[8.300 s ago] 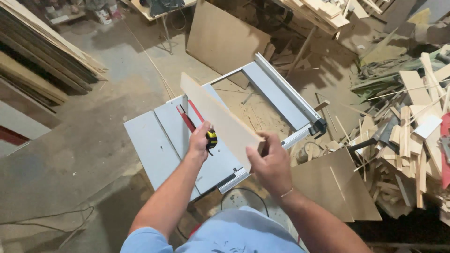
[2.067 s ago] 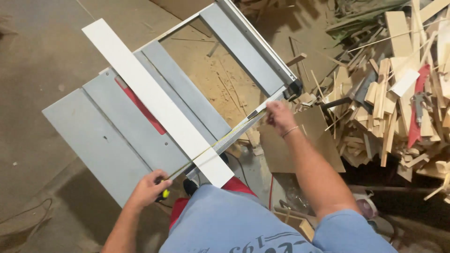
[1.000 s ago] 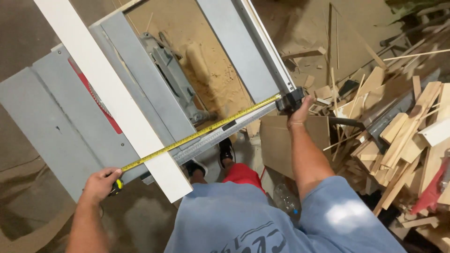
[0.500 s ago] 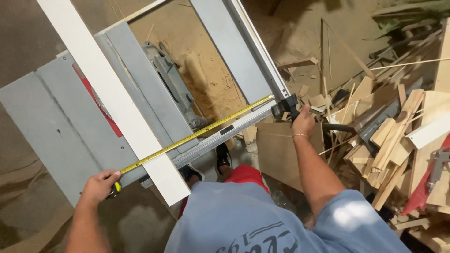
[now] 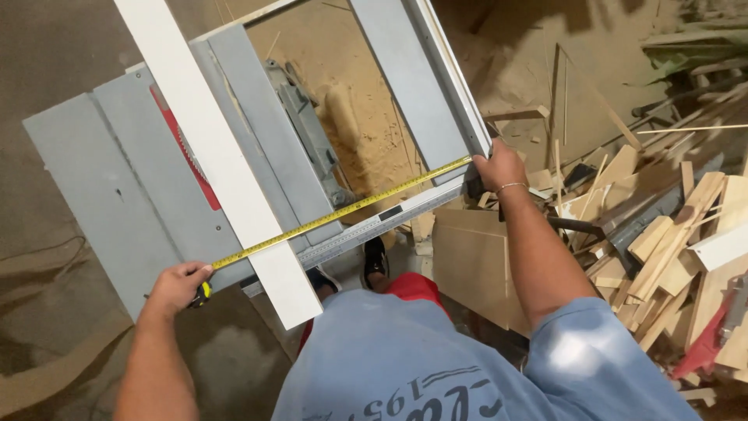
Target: Measuring wood panels and checking their alignment on a table saw using a tape measure and a square.
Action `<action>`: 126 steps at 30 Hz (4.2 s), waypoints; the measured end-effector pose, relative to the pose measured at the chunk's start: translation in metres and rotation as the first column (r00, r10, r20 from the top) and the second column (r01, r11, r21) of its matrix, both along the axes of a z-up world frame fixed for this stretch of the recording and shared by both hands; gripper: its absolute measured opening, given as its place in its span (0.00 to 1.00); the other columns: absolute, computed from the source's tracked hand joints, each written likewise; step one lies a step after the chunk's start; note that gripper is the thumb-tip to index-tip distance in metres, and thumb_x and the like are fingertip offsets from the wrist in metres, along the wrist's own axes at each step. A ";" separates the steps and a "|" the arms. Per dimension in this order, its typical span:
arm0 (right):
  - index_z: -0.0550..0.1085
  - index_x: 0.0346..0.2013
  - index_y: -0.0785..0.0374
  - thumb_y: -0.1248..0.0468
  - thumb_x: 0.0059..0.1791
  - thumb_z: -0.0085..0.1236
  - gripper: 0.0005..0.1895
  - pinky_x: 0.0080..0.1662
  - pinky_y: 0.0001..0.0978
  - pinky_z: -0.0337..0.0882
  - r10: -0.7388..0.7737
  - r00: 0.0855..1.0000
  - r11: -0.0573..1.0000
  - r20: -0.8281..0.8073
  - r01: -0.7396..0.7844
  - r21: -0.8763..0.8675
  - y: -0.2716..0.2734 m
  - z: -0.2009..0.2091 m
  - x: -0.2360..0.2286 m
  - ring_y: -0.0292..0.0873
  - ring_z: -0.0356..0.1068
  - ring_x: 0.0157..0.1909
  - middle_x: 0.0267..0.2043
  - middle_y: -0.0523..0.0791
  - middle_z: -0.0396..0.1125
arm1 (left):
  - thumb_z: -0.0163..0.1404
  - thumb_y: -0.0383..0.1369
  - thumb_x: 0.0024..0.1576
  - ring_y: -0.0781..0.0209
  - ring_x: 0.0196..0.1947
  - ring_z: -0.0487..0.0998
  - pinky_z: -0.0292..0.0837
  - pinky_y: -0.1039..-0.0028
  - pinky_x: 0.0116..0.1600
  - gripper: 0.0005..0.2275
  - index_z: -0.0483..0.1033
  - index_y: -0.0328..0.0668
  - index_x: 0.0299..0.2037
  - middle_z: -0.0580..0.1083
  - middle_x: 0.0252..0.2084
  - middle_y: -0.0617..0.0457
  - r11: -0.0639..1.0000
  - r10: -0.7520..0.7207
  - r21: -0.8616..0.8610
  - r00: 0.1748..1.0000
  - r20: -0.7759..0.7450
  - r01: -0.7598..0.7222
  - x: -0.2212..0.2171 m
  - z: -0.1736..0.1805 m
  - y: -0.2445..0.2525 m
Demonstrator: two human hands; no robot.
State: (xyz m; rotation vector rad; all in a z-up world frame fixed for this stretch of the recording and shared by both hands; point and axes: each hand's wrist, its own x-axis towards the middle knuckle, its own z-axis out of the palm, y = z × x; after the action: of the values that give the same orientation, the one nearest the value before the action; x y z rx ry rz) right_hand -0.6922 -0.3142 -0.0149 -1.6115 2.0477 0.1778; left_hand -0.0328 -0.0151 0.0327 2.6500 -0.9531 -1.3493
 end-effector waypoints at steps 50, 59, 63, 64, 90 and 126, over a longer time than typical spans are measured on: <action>0.61 0.71 0.57 0.29 0.56 0.31 0.43 0.74 0.52 0.51 -0.390 0.897 0.920 0.206 0.388 0.053 0.091 0.039 -0.018 0.58 0.54 0.74 0.71 0.57 0.58 | 0.61 0.49 0.53 0.45 0.46 0.81 0.73 0.59 0.55 0.14 0.87 0.56 0.44 0.83 0.40 0.42 0.997 0.063 -0.043 0.998 -0.029 -0.064 0.006 -0.019 0.009; 0.68 0.60 0.48 0.37 0.61 0.30 0.27 0.63 0.55 0.65 -0.164 0.985 0.986 0.060 0.165 -0.017 0.090 0.019 -0.031 0.63 0.67 0.62 0.53 0.60 0.71 | 0.59 0.49 0.54 0.42 0.49 0.81 0.72 0.57 0.58 0.15 0.87 0.56 0.44 0.83 0.41 0.42 0.999 0.026 -0.024 0.999 -0.034 -0.027 0.000 -0.005 0.009; 0.71 0.55 0.54 0.40 0.58 0.39 0.25 0.60 0.56 0.68 -0.038 0.999 0.981 -0.025 0.033 -0.190 0.090 0.043 -0.007 0.63 0.69 0.57 0.49 0.60 0.71 | 0.59 0.49 0.53 0.41 0.50 0.80 0.72 0.57 0.57 0.15 0.87 0.57 0.45 0.83 0.42 0.42 0.999 0.034 -0.033 0.999 -0.021 -0.034 0.008 -0.025 0.013; 0.74 0.49 0.61 0.43 0.57 0.49 0.24 0.55 0.57 0.71 0.052 0.992 0.930 -0.113 -0.089 -0.356 0.091 0.051 0.004 0.64 0.72 0.51 0.42 0.59 0.71 | 0.59 0.49 0.52 0.41 0.50 0.80 0.72 0.57 0.57 0.15 0.87 0.57 0.45 0.83 0.41 0.42 0.999 0.036 -0.035 0.999 -0.019 -0.036 0.010 -0.029 0.014; 0.75 0.56 0.57 0.46 0.48 0.61 0.27 0.59 0.54 0.70 -0.042 0.998 0.997 0.041 0.044 -0.058 0.011 0.027 0.024 0.60 0.70 0.60 0.53 0.56 0.73 | 0.59 0.47 0.54 0.46 0.43 0.81 0.73 0.60 0.51 0.14 0.86 0.55 0.45 0.83 0.37 0.43 0.996 0.080 -0.042 0.995 -0.054 -0.082 0.003 -0.016 0.008; 0.79 0.50 0.68 0.48 0.54 0.66 0.25 0.39 0.58 0.72 0.125 0.992 0.961 -0.020 -0.126 -0.246 0.005 -0.035 -0.017 0.66 0.74 0.41 0.43 0.59 0.75 | 0.51 0.45 0.61 0.60 0.31 0.70 0.63 0.68 0.36 0.11 0.84 0.54 0.45 0.74 0.32 0.56 0.997 0.073 0.006 0.995 -0.062 -0.072 -0.022 0.046 -0.010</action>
State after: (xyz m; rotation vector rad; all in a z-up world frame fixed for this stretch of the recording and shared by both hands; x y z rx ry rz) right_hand -0.7095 -0.3096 -0.0496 -1.8937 2.0361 -0.0322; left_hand -0.0548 -0.0250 0.0785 2.6014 -0.8398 -1.4098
